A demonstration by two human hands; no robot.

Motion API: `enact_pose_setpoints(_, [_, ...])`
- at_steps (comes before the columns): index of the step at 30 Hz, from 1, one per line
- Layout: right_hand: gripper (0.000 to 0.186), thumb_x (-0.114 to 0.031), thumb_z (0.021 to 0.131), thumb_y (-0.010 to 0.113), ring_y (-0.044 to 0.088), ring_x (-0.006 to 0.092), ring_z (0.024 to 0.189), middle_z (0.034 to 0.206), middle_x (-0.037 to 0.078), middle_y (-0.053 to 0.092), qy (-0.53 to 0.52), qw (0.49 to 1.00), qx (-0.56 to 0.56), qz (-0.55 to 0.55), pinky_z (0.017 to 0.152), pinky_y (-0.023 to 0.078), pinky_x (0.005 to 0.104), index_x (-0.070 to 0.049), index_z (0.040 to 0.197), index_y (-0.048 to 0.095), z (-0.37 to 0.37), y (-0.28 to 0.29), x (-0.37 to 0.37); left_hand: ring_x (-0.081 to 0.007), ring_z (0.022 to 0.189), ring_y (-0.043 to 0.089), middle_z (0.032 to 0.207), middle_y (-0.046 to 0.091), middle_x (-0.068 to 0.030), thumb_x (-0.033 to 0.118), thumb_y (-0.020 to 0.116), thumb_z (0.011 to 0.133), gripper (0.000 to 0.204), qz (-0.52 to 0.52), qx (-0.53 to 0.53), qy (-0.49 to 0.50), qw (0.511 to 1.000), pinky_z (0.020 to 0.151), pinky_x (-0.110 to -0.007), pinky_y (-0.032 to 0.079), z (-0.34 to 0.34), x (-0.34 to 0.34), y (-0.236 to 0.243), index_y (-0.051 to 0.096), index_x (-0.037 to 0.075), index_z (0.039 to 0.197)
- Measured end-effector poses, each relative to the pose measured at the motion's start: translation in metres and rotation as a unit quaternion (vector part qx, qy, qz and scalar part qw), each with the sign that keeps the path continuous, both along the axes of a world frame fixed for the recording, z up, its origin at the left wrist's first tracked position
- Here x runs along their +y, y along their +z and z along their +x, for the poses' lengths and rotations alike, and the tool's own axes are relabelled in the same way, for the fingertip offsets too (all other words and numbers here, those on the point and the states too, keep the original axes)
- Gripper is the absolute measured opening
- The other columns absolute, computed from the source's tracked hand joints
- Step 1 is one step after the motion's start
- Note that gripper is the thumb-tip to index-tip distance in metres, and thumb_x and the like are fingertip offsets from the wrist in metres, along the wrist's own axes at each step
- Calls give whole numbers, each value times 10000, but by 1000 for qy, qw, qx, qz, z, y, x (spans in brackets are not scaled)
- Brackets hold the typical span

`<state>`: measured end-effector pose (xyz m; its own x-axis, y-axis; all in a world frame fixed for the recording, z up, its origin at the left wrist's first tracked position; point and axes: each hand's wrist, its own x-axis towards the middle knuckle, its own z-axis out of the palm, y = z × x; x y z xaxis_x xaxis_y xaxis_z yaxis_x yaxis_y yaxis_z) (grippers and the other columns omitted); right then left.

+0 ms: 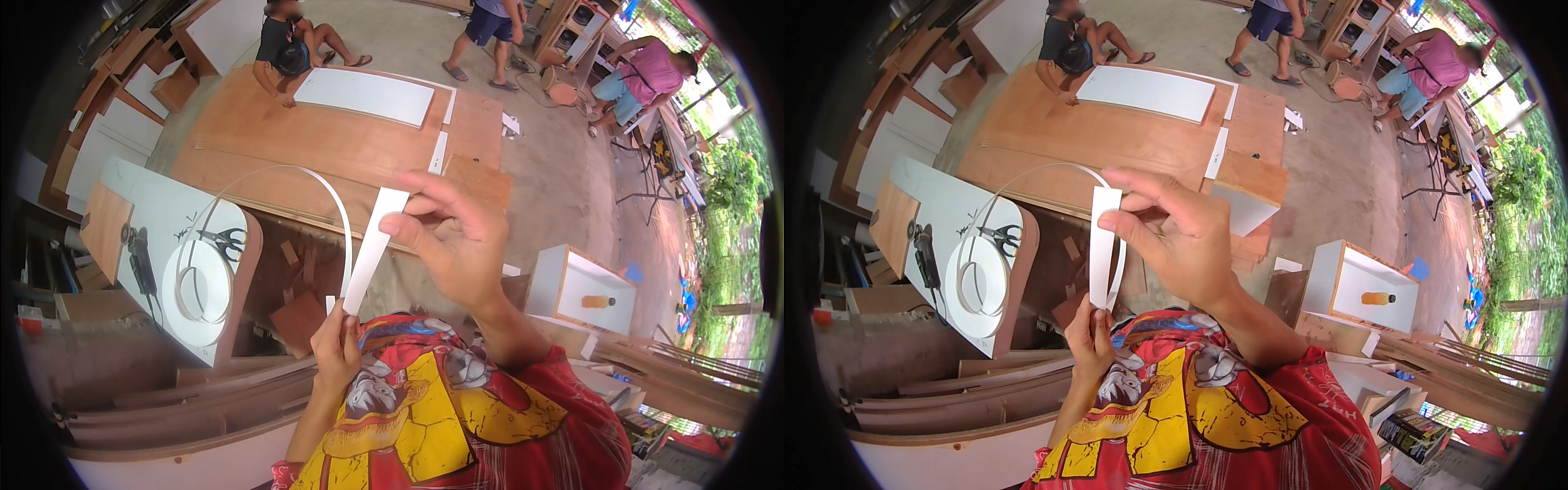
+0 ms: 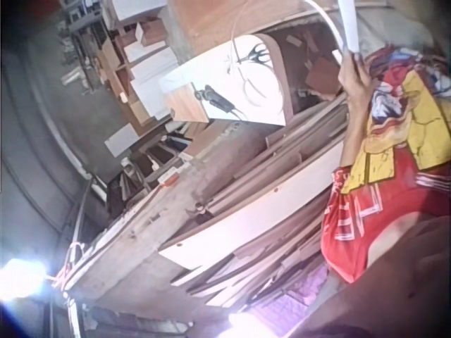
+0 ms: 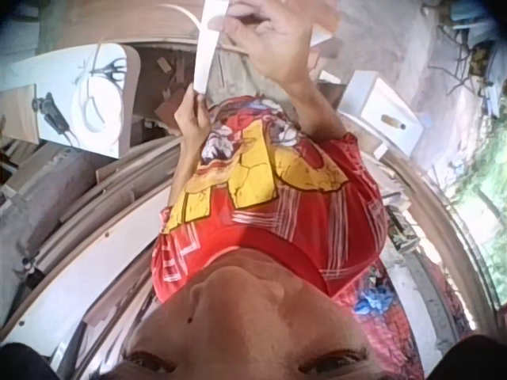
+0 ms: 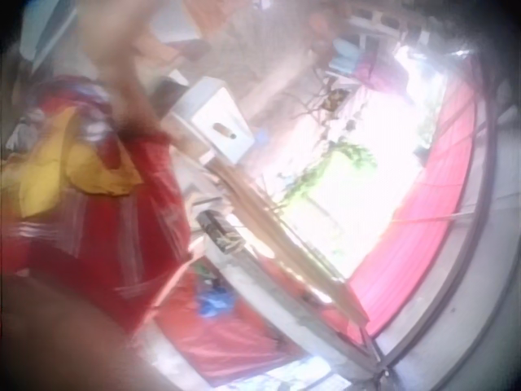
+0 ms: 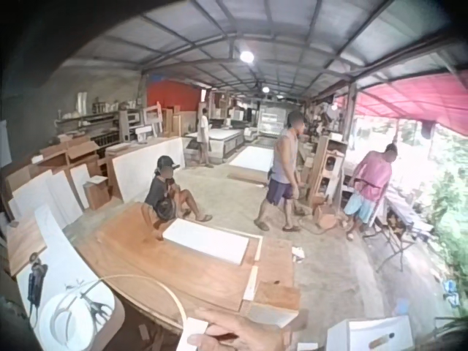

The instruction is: The person measures a white strip against a wooden frame, then uses scissors to cut the strip into smaller pieces. The person repeatedly measures and cuts the material, placing the cut pieces on a nearby surface.

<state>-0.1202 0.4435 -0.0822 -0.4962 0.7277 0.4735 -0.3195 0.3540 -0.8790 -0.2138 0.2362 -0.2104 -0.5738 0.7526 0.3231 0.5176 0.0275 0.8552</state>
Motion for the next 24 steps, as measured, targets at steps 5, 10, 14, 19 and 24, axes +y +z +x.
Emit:
enact_pose_setpoints(5, [335,-2,863,806,712,114,836,931,101,752,-31,998,-20,58,746,597,252,0,1191,738,-5,2,-5,-195,622,601,739,594,-112,-31,588,982,328,8,-6,-29,1000,588,-298,481,-9,-4,2,597,-77,1307])
enact_pose_setpoints(10, [333,39,860,787,715,117,866,981,106,750,-21,999,-40,25,776,601,251,9,1188,734,-10,5,-3,-189,625,595,746,589,-107,-37,590,983,351,-10,-17,-62,998,583,-289,477,-15,-14,7,585,-69,1333])
enact_pose_setpoints(14, [326,52,862,779,715,119,881,966,101,744,-12,998,-45,46,789,602,254,19,1183,727,-9,9,-6,-179,623,592,754,594,-102,-61,586,977,367,16,-18,-79,997,581,-281,481,-20,-20,7,578,-71,1343])
enact_pose_setpoints(19, [465,62,864,774,705,118,883,933,94,731,3,999,-53,-1,797,591,258,18,1307,641,-11,14,-20,-106,612,543,753,597,-51,-18,542,1026,352,12,-39,-97,994,568,-245,460,-23,-27,5,560,-55,1376])
enact_pose_setpoints(24, [625,81,860,766,705,148,946,945,81,723,12,997,-73,11,846,569,291,24,1430,515,-9,18,-31,-166,606,598,741,610,-85,-18,581,1000,332,4,-80,-90,993,577,-281,493,-23,-32,7,587,-65,1329])
